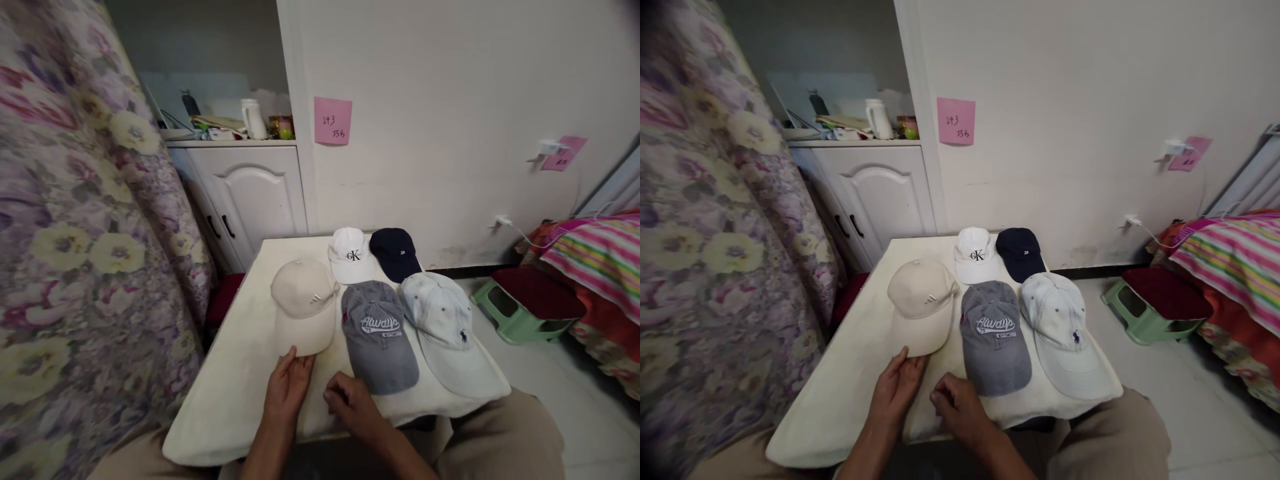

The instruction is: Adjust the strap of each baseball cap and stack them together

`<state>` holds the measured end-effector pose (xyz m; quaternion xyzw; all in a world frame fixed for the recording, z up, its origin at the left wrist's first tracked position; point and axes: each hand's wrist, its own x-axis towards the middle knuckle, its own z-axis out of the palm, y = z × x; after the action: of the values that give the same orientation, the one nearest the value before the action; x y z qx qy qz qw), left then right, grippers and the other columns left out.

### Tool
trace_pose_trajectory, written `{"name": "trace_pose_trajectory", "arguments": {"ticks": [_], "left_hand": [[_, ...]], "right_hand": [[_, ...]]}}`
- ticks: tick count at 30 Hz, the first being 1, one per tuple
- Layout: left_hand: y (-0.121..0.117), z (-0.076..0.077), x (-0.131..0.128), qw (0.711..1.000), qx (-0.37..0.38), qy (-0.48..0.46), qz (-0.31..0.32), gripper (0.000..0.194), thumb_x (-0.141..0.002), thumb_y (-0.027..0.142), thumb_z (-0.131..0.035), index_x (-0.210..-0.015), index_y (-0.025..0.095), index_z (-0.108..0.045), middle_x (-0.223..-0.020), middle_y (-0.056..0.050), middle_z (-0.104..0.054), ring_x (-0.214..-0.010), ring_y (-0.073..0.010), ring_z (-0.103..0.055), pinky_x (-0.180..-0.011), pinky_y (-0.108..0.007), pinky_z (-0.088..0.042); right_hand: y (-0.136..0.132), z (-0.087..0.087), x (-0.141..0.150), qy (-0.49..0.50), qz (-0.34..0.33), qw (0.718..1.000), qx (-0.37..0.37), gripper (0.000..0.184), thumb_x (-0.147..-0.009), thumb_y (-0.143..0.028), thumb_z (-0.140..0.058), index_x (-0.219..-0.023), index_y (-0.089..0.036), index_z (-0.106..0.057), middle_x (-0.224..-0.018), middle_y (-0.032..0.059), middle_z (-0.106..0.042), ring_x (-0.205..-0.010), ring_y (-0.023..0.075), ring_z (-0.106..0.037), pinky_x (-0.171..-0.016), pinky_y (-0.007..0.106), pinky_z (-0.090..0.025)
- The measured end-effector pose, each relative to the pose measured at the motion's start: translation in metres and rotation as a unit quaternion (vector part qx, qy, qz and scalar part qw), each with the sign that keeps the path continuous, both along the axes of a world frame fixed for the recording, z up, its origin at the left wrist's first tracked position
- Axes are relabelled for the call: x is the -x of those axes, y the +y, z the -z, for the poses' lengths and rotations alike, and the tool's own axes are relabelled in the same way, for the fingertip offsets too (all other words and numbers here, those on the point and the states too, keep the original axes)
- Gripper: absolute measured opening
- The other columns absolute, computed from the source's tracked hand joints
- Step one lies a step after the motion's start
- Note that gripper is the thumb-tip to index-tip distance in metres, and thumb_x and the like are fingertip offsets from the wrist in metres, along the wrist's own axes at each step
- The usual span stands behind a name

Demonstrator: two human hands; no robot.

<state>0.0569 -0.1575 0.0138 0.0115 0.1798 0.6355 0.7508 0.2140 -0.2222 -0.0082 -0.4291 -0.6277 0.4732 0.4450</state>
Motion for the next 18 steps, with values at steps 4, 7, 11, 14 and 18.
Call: {"name": "trace_pose_trajectory", "arguments": {"ticks": [4, 7, 11, 14, 18], "left_hand": [[-0.036, 0.007, 0.014, 0.995, -0.091, 0.003, 0.038, 0.054, -0.096, -0.002, -0.03, -0.141, 0.019, -0.052, -0.114, -0.013, -0.075, -0.114, -0.0241, -0.067, -0.101, -0.04, -0.053], [-0.057, 0.008, 0.023, 0.986, -0.152, 0.016, 0.063, 0.06, -0.094, -0.003, -0.034, -0.142, 0.028, -0.051, -0.121, -0.006, -0.073, -0.122, -0.0204, -0.061, -0.107, -0.037, -0.047], [-0.077, 0.005, 0.028, 0.983, -0.138, 0.057, 0.108, 0.062, -0.086, -0.001, -0.054, -0.138, 0.034, -0.054, -0.115, 0.0, -0.076, -0.116, -0.0187, -0.065, -0.102, -0.028, -0.05], [-0.088, 0.002, 0.025, 0.981, -0.106, 0.116, 0.112, 0.059, -0.077, 0.006, -0.071, -0.13, 0.031, -0.062, -0.107, -0.001, -0.078, -0.109, -0.0219, -0.069, -0.095, -0.027, -0.054], [-0.101, -0.001, 0.015, 0.974, -0.088, 0.159, 0.134, 0.049, -0.066, 0.013, -0.084, -0.112, 0.025, -0.073, -0.1, -0.004, -0.079, -0.096, -0.0245, -0.073, -0.086, -0.028, -0.057]], "right_hand": [[-0.003, 0.0, 0.002, 0.065, 0.017, 0.997, 0.036, 0.025, -0.092, -0.043, -0.055, -0.088, -0.018, -0.057, -0.073, -0.0003, -0.06, -0.056, 0.0129, -0.055, -0.052, 0.024, -0.045], [-0.007, -0.009, 0.0, 0.133, 0.049, 0.99, 0.018, 0.03, -0.091, -0.045, -0.058, -0.106, -0.019, -0.06, -0.095, 0.0064, -0.066, -0.083, 0.0194, -0.065, -0.073, 0.031, -0.053], [-0.01, -0.034, -0.009, 0.274, 0.096, 0.957, 0.009, 0.042, -0.091, -0.047, -0.059, -0.126, -0.022, -0.057, -0.125, 0.0104, -0.064, -0.118, 0.0253, -0.058, -0.102, 0.04, -0.044], [-0.009, -0.06, -0.019, 0.419, 0.103, 0.901, 0.038, 0.041, -0.088, -0.052, -0.062, -0.119, -0.024, -0.065, -0.122, 0.0084, -0.067, -0.115, 0.026, -0.06, -0.1, 0.041, -0.046], [-0.013, -0.09, -0.031, 0.525, 0.113, 0.84, 0.079, 0.029, -0.081, -0.047, -0.072, -0.102, -0.028, -0.074, -0.108, 0.003, -0.075, -0.106, 0.0227, -0.065, -0.094, 0.036, -0.051]]}}
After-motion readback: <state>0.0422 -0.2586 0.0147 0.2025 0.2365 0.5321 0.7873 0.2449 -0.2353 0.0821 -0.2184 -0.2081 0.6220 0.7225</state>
